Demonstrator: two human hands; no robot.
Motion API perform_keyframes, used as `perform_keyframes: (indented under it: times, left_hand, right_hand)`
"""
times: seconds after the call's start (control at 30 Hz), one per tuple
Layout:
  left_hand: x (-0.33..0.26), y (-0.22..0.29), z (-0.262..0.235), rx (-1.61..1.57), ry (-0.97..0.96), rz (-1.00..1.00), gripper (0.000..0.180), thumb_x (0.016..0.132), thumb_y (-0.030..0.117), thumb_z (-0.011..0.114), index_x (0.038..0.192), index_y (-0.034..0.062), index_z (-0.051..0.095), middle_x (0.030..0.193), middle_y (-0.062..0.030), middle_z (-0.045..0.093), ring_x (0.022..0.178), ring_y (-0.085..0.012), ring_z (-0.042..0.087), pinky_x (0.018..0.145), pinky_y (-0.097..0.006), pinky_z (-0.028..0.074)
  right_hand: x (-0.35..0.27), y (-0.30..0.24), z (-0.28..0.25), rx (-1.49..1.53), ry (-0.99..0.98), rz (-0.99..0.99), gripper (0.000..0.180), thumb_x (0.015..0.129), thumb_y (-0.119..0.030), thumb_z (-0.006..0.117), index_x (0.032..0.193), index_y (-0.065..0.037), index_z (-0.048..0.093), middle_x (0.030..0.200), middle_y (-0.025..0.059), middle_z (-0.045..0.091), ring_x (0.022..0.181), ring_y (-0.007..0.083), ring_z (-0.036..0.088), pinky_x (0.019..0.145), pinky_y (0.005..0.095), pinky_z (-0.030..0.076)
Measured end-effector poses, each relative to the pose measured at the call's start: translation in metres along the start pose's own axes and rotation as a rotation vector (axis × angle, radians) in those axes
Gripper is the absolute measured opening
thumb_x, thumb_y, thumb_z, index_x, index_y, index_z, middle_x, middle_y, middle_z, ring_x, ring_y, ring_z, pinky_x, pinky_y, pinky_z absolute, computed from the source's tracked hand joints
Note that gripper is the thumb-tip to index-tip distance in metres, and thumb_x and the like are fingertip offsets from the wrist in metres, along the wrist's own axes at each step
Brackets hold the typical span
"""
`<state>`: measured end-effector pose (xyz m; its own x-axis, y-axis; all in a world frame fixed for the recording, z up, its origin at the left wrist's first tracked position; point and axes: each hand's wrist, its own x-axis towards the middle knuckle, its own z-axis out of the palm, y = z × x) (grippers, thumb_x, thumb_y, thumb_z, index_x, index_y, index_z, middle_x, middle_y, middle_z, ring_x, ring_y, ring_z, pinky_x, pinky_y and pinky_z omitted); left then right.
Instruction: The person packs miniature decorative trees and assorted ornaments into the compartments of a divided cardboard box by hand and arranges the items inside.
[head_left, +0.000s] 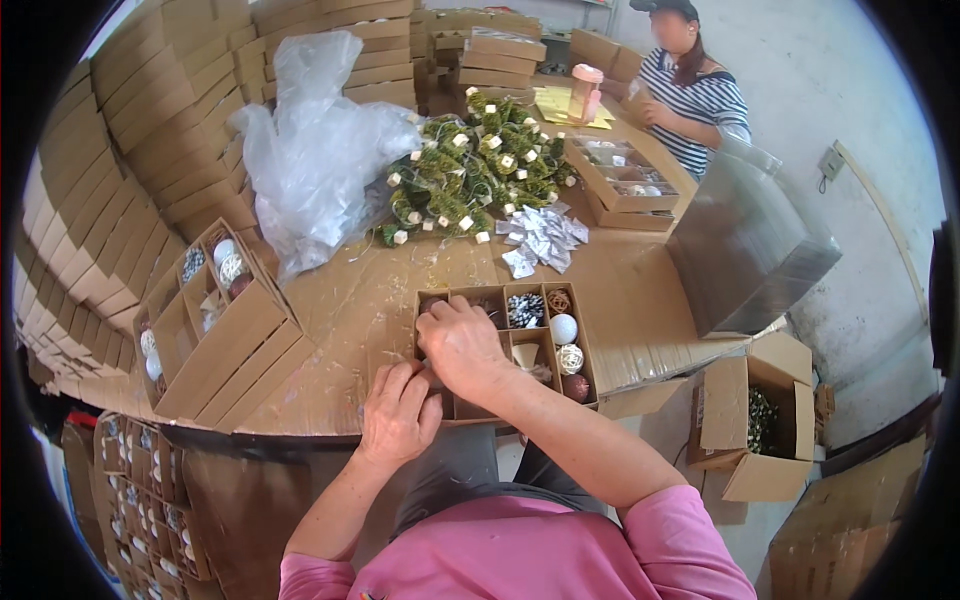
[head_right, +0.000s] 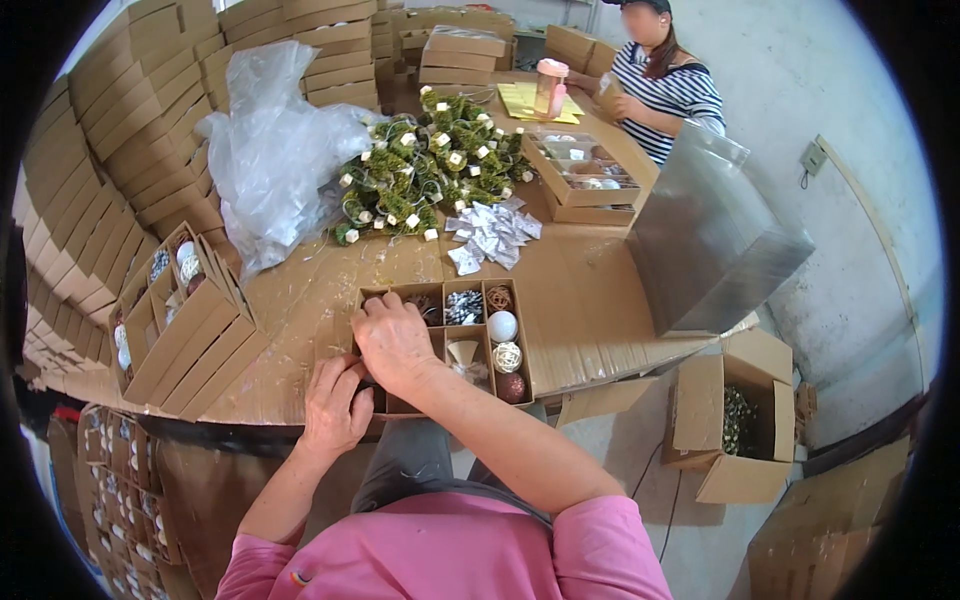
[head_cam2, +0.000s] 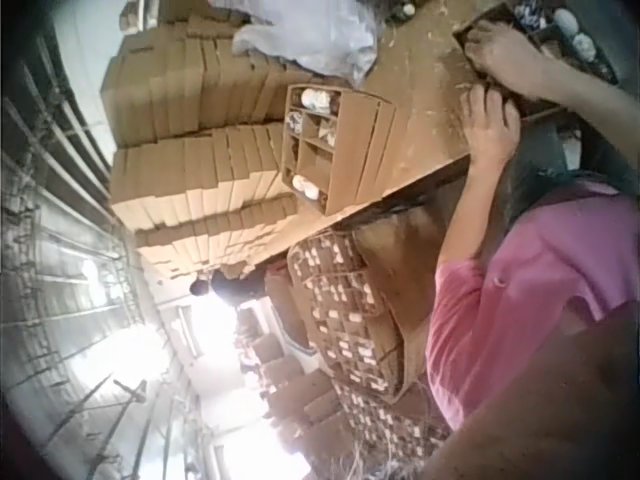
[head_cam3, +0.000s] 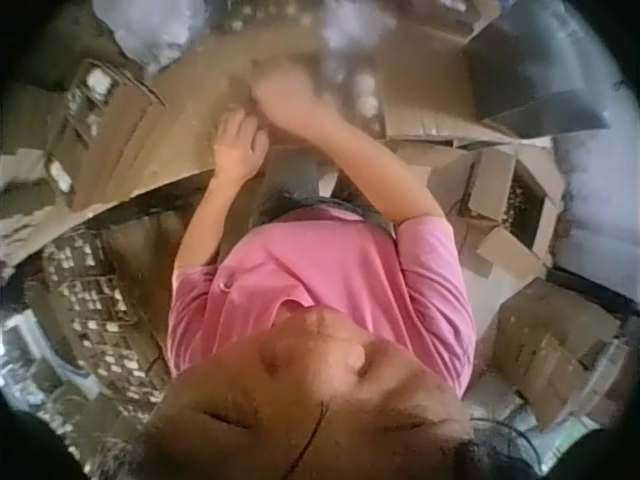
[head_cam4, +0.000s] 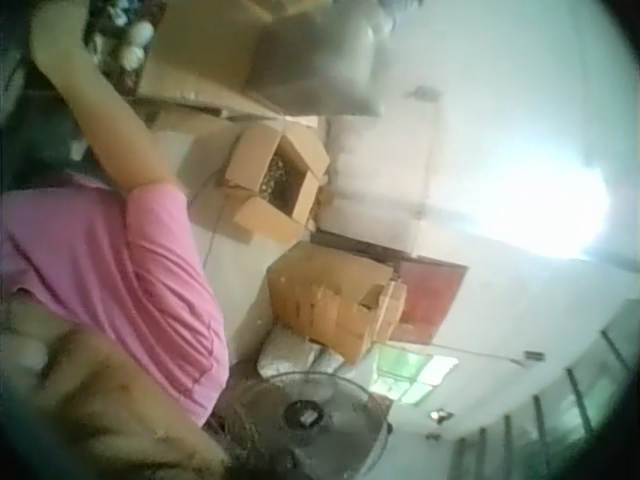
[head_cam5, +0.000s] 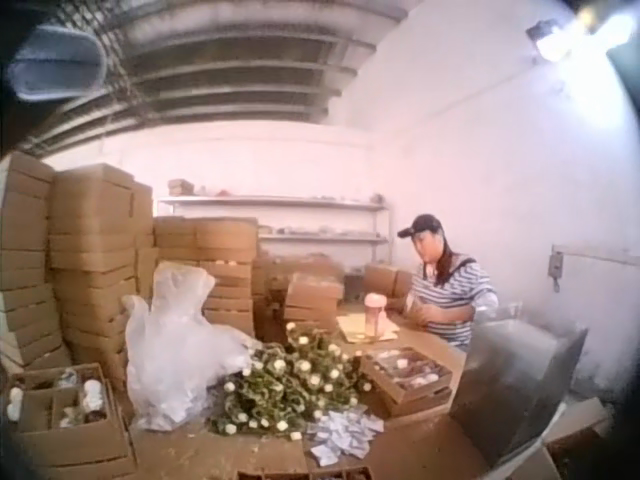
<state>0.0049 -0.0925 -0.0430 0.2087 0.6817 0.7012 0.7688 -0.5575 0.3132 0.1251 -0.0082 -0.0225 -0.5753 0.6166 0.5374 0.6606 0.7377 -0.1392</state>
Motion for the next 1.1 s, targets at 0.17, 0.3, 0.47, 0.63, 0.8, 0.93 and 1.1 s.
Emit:
perform_keyframes:
  times: [0.17,0.3,0.47,0.63,0.8,0.93,1.1]
  left_hand:
    - [-0.011,-0.008,0.0,-0.015,-0.012,-0.047,0.029,0.067,0.005,0.06,0.096,-0.0014,0.056,0.1,-0.0176,0.051,0.084,-0.034,0.052,0.074,-0.04,0.045]
    - [-0.03,-0.011,-0.008,-0.005,0.042,-0.079,0.037,0.076,0.016,0.055,0.106,-0.0036,0.05,0.112,-0.0218,0.046,0.098,-0.0364,0.048,0.085,-0.044,0.04]
    - [-0.042,-0.017,-0.014,-0.12,0.067,-0.238,0.041,0.089,0.029,0.04,0.109,-0.006,0.047,0.113,-0.0235,0.047,0.102,-0.0366,0.047,0.089,-0.043,0.038]
    - [-0.055,-0.024,-0.032,-0.077,0.032,-0.377,0.038,0.092,0.029,0.038,0.1,-0.0041,0.053,0.106,-0.0213,0.052,0.099,-0.0348,0.05,0.087,-0.041,0.04]
    - [-0.067,-0.049,-0.046,0.253,-0.018,-0.321,0.015,0.084,0.001,0.043,0.092,-0.0046,0.054,0.097,-0.0202,0.053,0.09,-0.036,0.049,0.08,-0.043,0.039]
    - [-0.078,-0.066,-0.062,0.364,-0.017,-0.228,0.018,0.085,0.01,0.044,0.093,-0.0047,0.052,0.096,-0.019,0.053,0.089,-0.0354,0.048,0.079,-0.043,0.038]
    - [-0.08,-0.072,-0.077,0.392,-0.05,-0.175,0.035,0.084,0.029,0.049,0.099,-0.0023,0.055,0.097,-0.0167,0.055,0.093,-0.0345,0.05,0.083,-0.043,0.038]
  right_hand:
    - [0.001,-0.006,-0.013,0.112,0.003,0.041,0.012,0.071,-0.01,0.059,0.079,-0.001,0.056,0.079,0.0126,0.054,0.079,0.0302,0.054,0.068,0.0387,0.046]
    - [-0.008,-0.002,-0.048,0.226,0.117,0.028,0.021,0.074,-0.01,0.06,0.093,0.0,0.056,0.085,0.0124,0.054,0.082,0.031,0.053,0.069,0.0395,0.046]
    - [-0.051,0.027,-0.077,0.406,0.176,0.156,0.013,0.076,-0.002,0.06,0.09,-0.002,0.061,0.089,0.0141,0.06,0.081,0.0297,0.06,0.069,0.0352,0.05]
    - [-0.096,0.065,-0.081,0.461,0.279,0.509,0.007,0.077,-0.002,0.058,0.083,0.002,0.06,0.076,0.0148,0.058,0.071,0.032,0.057,0.061,0.0357,0.046]
    - [-0.134,0.09,-0.053,0.304,0.424,0.62,0.006,0.077,-0.002,0.058,0.082,-0.001,0.062,0.075,0.0132,0.059,0.068,0.0279,0.058,0.059,0.0338,0.046]
    - [-0.124,0.069,-0.046,0.217,0.438,0.5,0.008,0.072,-0.002,0.061,0.081,-0.002,0.061,0.076,0.0131,0.059,0.069,0.0312,0.057,0.06,0.0374,0.046]
    - [-0.118,0.058,-0.048,0.253,0.433,0.419,0.012,0.068,0.0,0.063,0.08,0.0,0.06,0.076,0.0126,0.058,0.069,0.0294,0.056,0.059,0.0359,0.046]
